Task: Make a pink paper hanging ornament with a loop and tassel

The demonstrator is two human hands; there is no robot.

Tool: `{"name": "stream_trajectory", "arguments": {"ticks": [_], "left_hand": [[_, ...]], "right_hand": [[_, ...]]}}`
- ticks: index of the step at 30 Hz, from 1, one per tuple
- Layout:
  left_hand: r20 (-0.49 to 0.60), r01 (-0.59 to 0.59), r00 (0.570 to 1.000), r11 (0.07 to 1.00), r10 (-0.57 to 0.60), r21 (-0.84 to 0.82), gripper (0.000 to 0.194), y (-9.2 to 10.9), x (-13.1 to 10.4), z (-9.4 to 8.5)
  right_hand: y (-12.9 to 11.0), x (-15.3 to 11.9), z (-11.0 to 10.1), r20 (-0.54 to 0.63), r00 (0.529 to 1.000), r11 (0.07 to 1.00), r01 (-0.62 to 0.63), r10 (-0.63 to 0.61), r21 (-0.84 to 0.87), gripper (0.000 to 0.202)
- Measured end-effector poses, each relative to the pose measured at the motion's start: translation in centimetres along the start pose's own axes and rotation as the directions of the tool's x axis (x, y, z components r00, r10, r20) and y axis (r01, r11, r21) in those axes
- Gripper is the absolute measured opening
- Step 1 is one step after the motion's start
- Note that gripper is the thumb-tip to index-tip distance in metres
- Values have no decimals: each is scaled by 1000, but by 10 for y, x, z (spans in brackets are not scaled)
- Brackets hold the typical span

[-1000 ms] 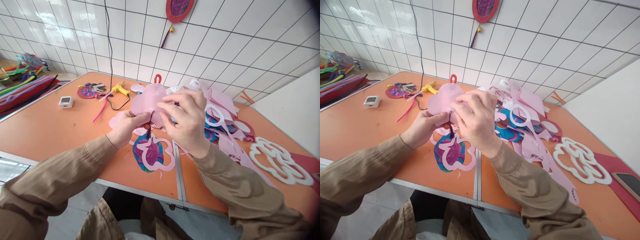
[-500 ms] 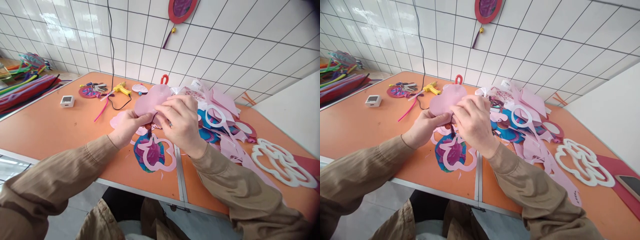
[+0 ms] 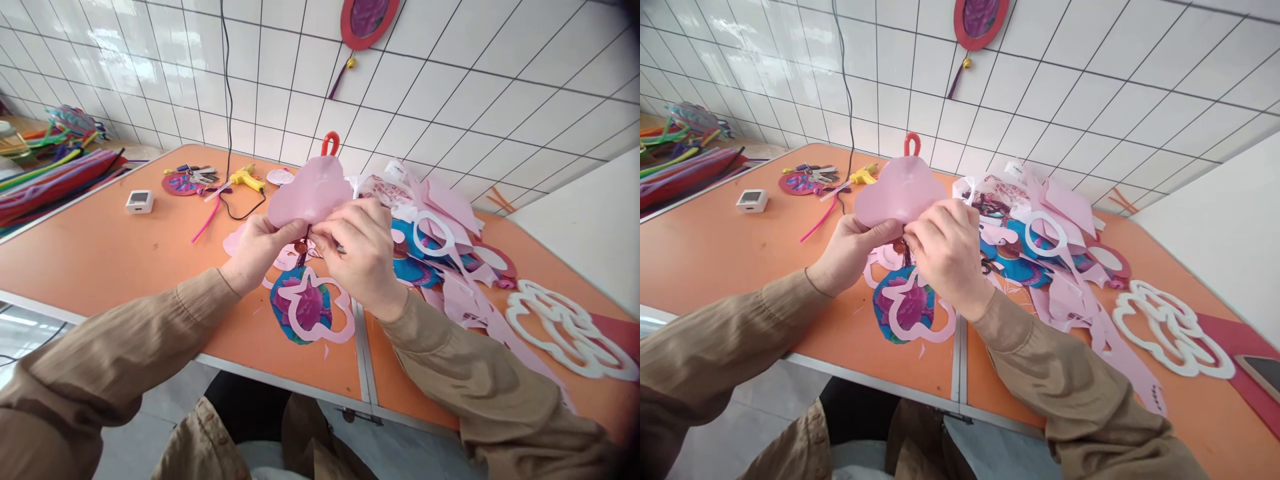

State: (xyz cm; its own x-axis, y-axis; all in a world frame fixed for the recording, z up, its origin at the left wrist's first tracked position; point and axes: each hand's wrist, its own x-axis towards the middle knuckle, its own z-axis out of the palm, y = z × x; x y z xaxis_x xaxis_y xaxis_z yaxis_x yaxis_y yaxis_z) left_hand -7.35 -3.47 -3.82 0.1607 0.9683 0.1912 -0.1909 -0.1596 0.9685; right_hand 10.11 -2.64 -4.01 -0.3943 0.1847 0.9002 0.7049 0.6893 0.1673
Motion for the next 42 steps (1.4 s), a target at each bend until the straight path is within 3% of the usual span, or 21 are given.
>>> {"name": "stream_trajectory", "arguments": {"ticks": [16, 28, 31, 35, 39, 42], "left_hand": [[59, 121, 992, 956, -109, -266, 32, -4, 0, -1], [48, 155, 988, 922, -148, -356, 29, -8, 1, -3], [53, 154, 988, 913, -144, -378, 31, -10, 3, -3], [37, 153, 988, 902, -151, -403, 34, -11, 3, -4], [3, 163, 985, 907, -175, -388, 31, -12, 3, -4], [-11, 163, 984, 914, -180, -372, 27, -12, 4, -4]], "right_hand": [[-4, -2, 3, -61, 997, 997, 51, -54, -53, 18], [-5, -3, 1, 6, 990, 970, 142, -144, -198, 21], [-4, -5, 1, 7, 988, 972, 153, -155, -176, 21], [-2, -8, 1, 147, 986, 991, 96, -82, -95, 18], [3, -10, 3, 66, 985, 981, 164, -158, -106, 18], [5, -12, 4, 130, 988, 995, 88, -82, -45, 16]]}}
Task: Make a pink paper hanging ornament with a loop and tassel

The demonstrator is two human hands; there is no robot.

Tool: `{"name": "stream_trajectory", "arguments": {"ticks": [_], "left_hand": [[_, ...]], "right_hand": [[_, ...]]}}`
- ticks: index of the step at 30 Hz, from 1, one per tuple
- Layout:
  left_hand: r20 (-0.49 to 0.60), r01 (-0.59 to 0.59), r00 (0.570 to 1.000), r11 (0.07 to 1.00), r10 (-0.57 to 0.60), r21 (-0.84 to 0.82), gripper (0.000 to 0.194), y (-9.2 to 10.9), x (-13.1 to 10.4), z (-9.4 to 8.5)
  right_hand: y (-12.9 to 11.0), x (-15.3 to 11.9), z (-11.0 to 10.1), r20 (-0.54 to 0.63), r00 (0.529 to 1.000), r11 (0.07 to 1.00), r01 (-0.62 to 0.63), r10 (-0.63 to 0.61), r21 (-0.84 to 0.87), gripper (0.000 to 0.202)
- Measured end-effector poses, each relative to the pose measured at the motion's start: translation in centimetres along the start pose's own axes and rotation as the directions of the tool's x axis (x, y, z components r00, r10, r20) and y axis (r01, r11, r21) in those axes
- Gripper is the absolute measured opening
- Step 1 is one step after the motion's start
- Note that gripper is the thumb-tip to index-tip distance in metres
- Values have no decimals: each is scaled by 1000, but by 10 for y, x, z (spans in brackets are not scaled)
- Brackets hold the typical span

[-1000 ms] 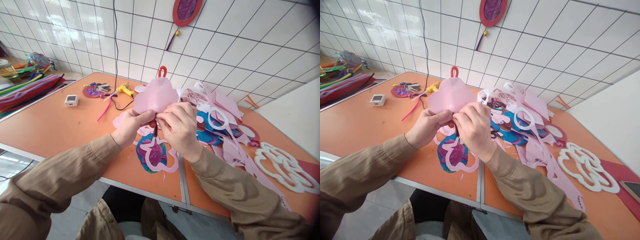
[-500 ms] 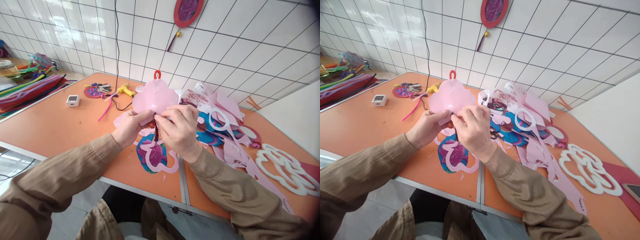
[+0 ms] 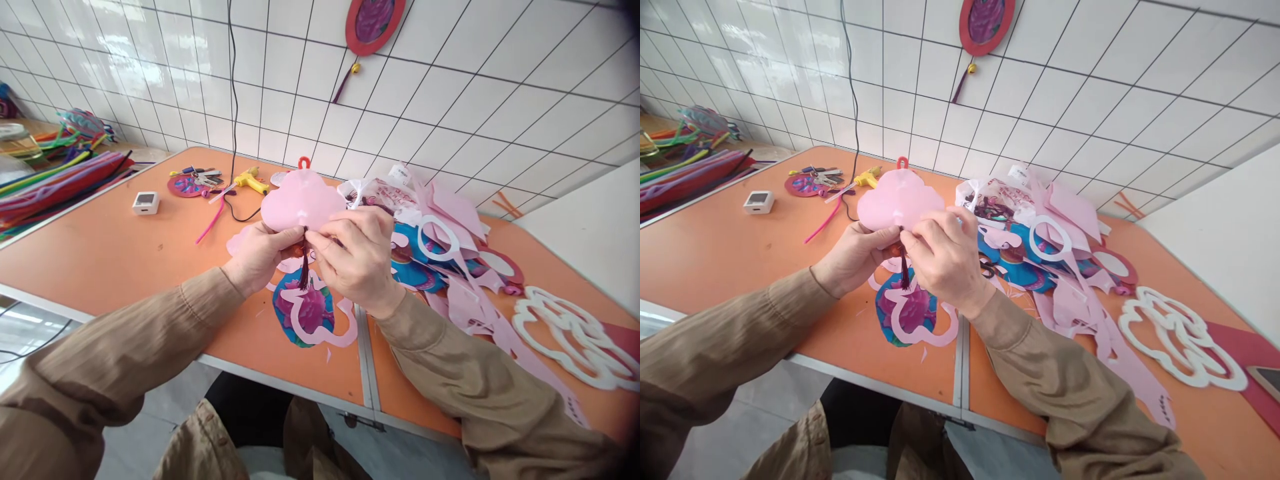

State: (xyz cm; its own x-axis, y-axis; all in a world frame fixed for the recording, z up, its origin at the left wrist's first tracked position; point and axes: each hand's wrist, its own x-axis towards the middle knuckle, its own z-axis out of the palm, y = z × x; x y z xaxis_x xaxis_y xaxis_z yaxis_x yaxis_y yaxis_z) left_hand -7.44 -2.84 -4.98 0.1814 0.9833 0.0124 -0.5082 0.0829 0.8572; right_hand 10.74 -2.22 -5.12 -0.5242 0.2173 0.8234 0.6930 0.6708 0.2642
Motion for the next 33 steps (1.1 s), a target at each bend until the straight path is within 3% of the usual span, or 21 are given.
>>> {"name": "stream_trajectory", "arguments": {"ticks": [2, 4, 7, 10, 14, 19, 24, 29, 33], "left_hand": [[1, 0, 1000, 1000, 0, 8, 25, 0, 0, 0], [2, 1, 1000, 1000, -1, 18, 23, 1, 0, 0], [2, 6, 1000, 999, -6, 40, 22, 2, -1, 1], [13, 14, 1000, 997, -15, 72, 22, 3, -3, 2], [22, 12, 1000, 994, -15, 107, 21, 2, -4, 4], [29, 1, 1000, 989, -5, 147, 23, 0, -4, 4], [51, -32, 998, 981, 23, 192, 24, -2, -4, 3], [64, -41, 998, 979, 28, 197, 21, -4, -5, 3], [66, -33, 998, 983, 21, 182, 19, -2, -6, 4]], "right_hand": [[1, -1, -1, 83, 993, 995, -83, 78, 62, 14], [2, 0, -3, 85, 988, 986, -137, 129, 91, 13], [6, 3, -6, -45, 983, 975, -172, 179, 139, 24], [12, 4, -4, -149, 948, 942, -241, 280, 236, 40], [19, 3, 0, -38, 880, 810, -417, 473, 411, 49], [14, 15, -17, -113, 949, 920, -249, 294, 303, 19], [12, 21, -25, -45, 942, 883, -294, 332, 366, 28], [6, 14, -14, 86, 954, 924, -298, 286, 237, 32], [2, 13, -11, 92, 952, 924, -306, 292, 228, 32]]}}
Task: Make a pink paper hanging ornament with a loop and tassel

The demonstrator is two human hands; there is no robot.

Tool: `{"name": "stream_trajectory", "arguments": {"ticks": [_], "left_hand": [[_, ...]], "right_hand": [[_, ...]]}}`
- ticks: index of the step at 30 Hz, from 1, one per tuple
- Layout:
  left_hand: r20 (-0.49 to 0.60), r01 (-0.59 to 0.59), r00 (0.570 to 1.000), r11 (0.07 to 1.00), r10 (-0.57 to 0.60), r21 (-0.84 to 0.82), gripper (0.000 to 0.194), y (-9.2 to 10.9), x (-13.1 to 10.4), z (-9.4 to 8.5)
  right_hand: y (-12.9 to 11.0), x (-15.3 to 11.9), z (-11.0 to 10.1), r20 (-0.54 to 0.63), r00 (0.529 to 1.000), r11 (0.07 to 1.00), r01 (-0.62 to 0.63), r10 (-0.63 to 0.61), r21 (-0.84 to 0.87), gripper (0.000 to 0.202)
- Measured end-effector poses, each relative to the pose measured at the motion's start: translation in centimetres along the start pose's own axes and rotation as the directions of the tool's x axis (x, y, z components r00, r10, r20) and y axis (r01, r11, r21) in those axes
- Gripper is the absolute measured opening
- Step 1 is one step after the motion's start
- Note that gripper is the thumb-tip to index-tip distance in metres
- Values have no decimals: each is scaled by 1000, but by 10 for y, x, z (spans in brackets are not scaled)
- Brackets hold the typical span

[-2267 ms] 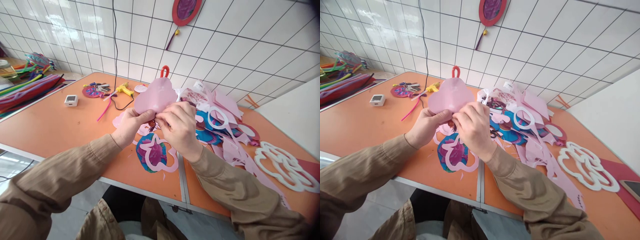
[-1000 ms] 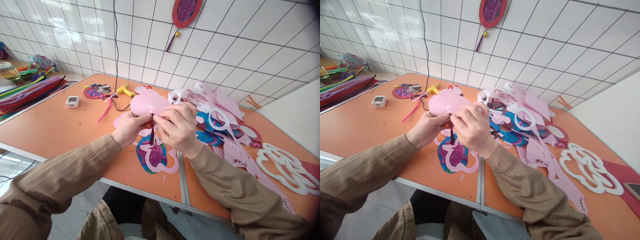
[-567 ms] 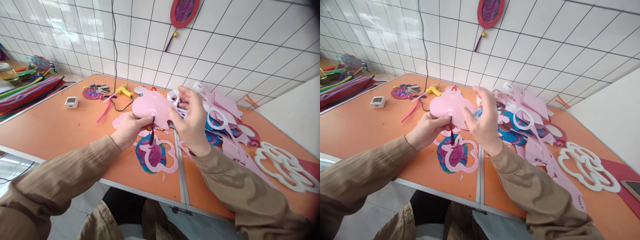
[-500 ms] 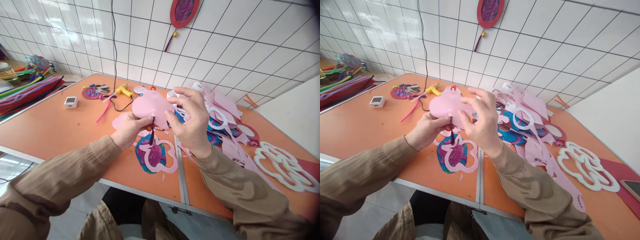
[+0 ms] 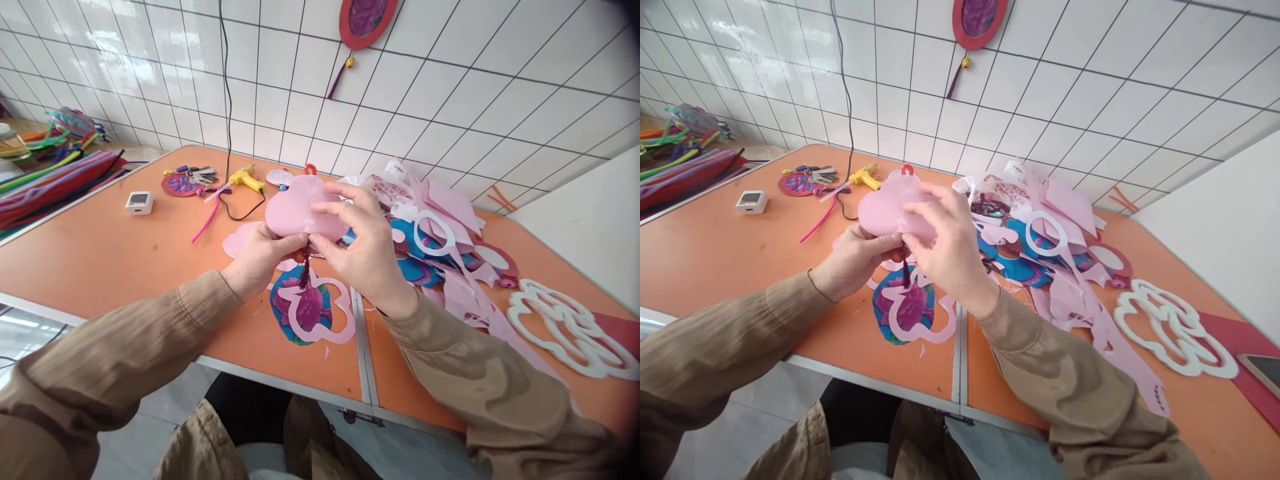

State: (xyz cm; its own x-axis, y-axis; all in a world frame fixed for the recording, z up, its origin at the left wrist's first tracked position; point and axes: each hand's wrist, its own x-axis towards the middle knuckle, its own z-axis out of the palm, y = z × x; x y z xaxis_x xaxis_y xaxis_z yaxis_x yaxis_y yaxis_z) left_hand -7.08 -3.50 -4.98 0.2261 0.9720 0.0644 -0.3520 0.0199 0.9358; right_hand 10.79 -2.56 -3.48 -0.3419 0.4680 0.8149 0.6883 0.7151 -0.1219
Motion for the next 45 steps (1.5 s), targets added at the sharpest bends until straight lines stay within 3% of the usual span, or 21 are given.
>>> {"name": "stream_trajectory", "arguments": {"ticks": [12, 17, 22, 26, 28, 38, 45], "left_hand": [[39, -7, 999, 1000, 8, -11, 28, -2, 0, 1], [30, 9, 999, 1000, -10, 17, 26, -5, 2, -3], [18, 17, 1000, 997, -19, 75, 21, -4, 2, -5], [15, 17, 1000, 994, -19, 105, 19, -4, 2, -5], [3, 20, 1000, 993, -21, 119, 19, -4, 3, -5], [14, 10, 1000, 997, -11, 81, 30, -5, 6, -7], [12, 24, 1000, 996, -25, 88, 26, -7, 6, -6]], "right_hand": [[0, -2, 6, -61, 998, 999, 12, -10, 39, 31], [3, 3, -2, -62, 998, 996, 30, -25, 83, 37], [25, 7, -5, -31, 991, 976, -124, 131, 177, 42], [39, 6, 3, 131, 962, 879, -271, 238, 393, 15], [38, 7, 3, 178, 944, 834, -329, 278, 443, 21], [10, 20, -19, 98, 963, 882, -271, 253, 385, 36], [7, 19, -16, 157, 907, 724, -409, 392, 555, 42]]}}
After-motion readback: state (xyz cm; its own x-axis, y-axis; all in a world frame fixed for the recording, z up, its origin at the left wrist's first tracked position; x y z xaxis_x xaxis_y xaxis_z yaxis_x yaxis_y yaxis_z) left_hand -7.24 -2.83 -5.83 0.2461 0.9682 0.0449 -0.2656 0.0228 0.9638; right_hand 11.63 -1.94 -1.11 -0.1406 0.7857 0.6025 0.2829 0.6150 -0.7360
